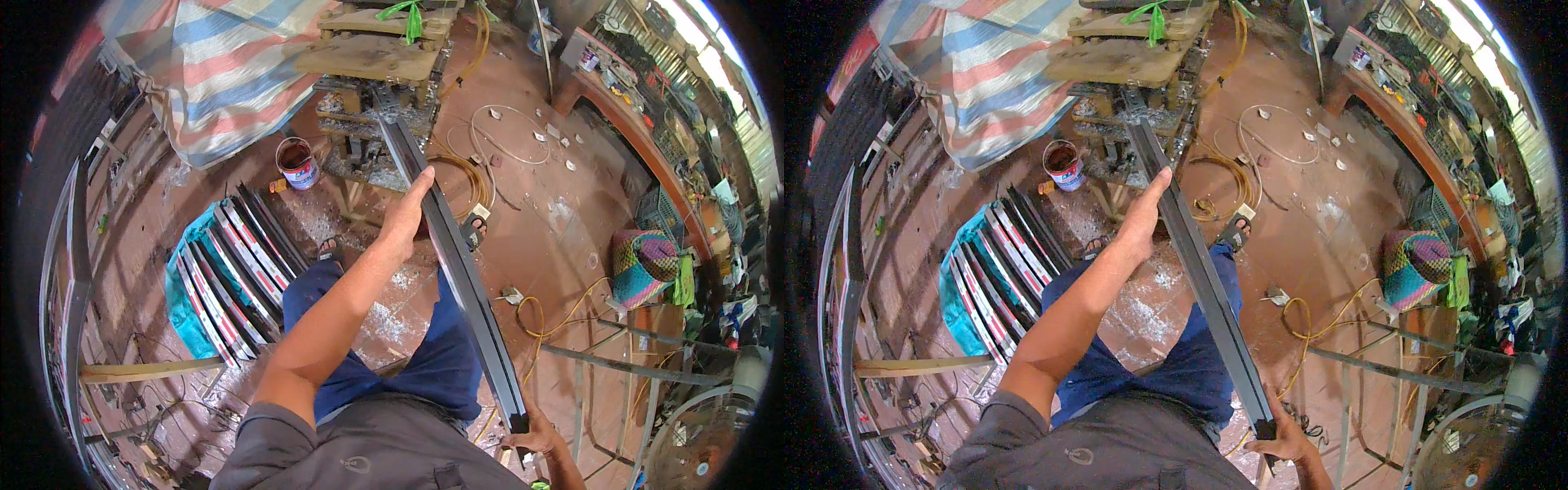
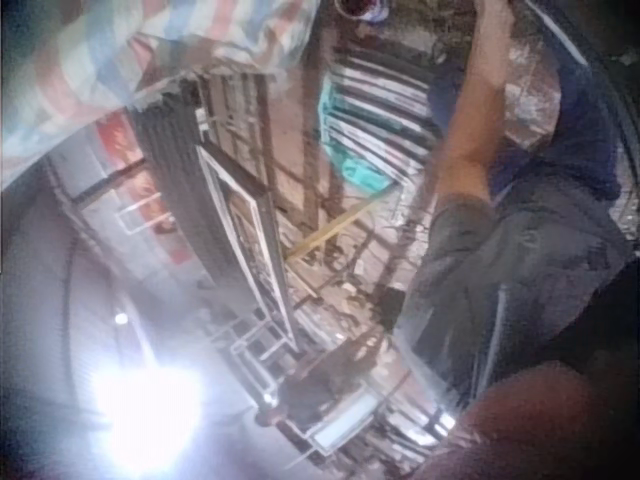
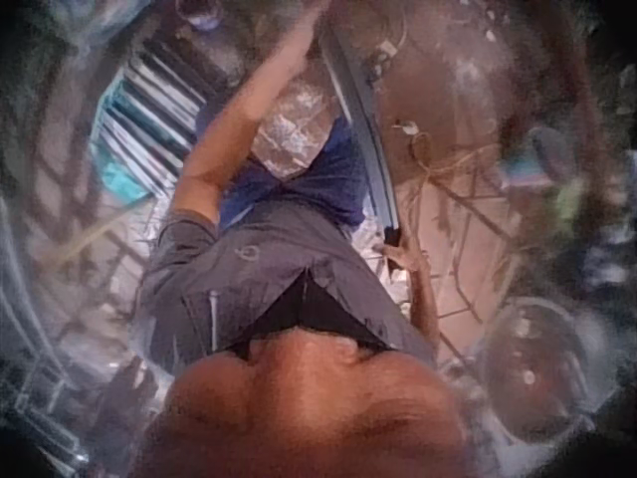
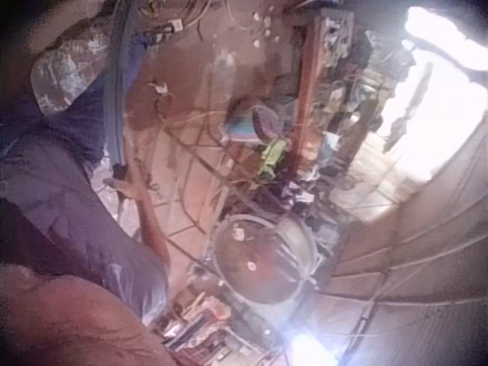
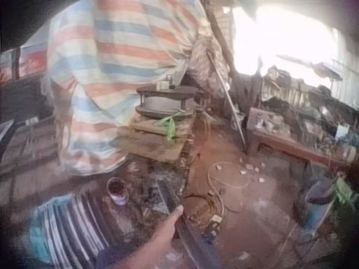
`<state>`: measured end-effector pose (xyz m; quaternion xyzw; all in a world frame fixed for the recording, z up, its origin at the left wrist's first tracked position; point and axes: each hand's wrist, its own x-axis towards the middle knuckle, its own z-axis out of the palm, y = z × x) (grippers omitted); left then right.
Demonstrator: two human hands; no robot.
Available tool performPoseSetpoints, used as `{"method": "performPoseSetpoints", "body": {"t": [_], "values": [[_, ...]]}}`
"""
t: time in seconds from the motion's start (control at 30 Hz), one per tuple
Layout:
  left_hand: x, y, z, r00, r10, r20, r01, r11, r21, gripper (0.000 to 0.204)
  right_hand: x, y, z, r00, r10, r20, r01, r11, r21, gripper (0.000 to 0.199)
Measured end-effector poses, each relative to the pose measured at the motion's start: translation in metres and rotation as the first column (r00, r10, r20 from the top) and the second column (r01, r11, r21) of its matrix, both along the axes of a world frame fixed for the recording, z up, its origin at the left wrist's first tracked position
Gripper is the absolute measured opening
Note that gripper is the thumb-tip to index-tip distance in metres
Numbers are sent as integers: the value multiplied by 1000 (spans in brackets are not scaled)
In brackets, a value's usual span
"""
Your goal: The person repeatedly picks up long metal frames from a stack, wipes them with a cloth, and returns them to the stack. The person also briefly dips a cloth into a bucket of liquid and continues wiping the frames.
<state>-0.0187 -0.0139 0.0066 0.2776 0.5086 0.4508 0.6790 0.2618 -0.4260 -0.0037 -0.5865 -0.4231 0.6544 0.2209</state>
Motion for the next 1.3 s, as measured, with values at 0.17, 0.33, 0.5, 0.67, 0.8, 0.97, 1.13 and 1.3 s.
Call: {"method": "performPoseSetpoints", "body": {"t": [0.17, 0.33, 0.5, 0.67, 0.8, 0.97, 1.13, 1.3], "values": [[0, 17, -3, 1000, -10, 7, 8, 986, 164, 55, -27, 34, 22, 1000, -19, 15, 17, 992, 128, 124], [-6, 30, 3, 1000, -5, -5, 6, 988, 152, 57, -39, 52, 33, 997, -30, 72, 19, 990, 141, 120], [-2, 33, -3, 1000, 27, 16, -29, 989, 146, 63, -43, 57, 42, 998, -57, 14, 55, 994, 98, 119], [0, 45, -6, 995, 85, 53, -91, 987, 133, 64, -45, 69, 64, 984, -147, -104, 140, 988, -71, 119], [-7, 68, 1, 995, 86, 44, -90, 992, 93, 66, -56, 97, 72, 986, -129, -109, 129, 992, -5, 117], [-15, 86, 3, 996, 85, 14, -86, 993, 82, 61, -68, 114, 71, 980, -130, -148, 139, 989, 49, 115], [-13, 89, 2, 994, 104, 21, -106, 988, 114, 58, -64, 116, 69, 988, -119, -95, 122, 992, 28, 119], [-11, 89, 2, 991, 130, 35, -133, 983, 127, 56, -61, 119, 74, 994, -95, -54, 95, 995, 9, 122]]}}
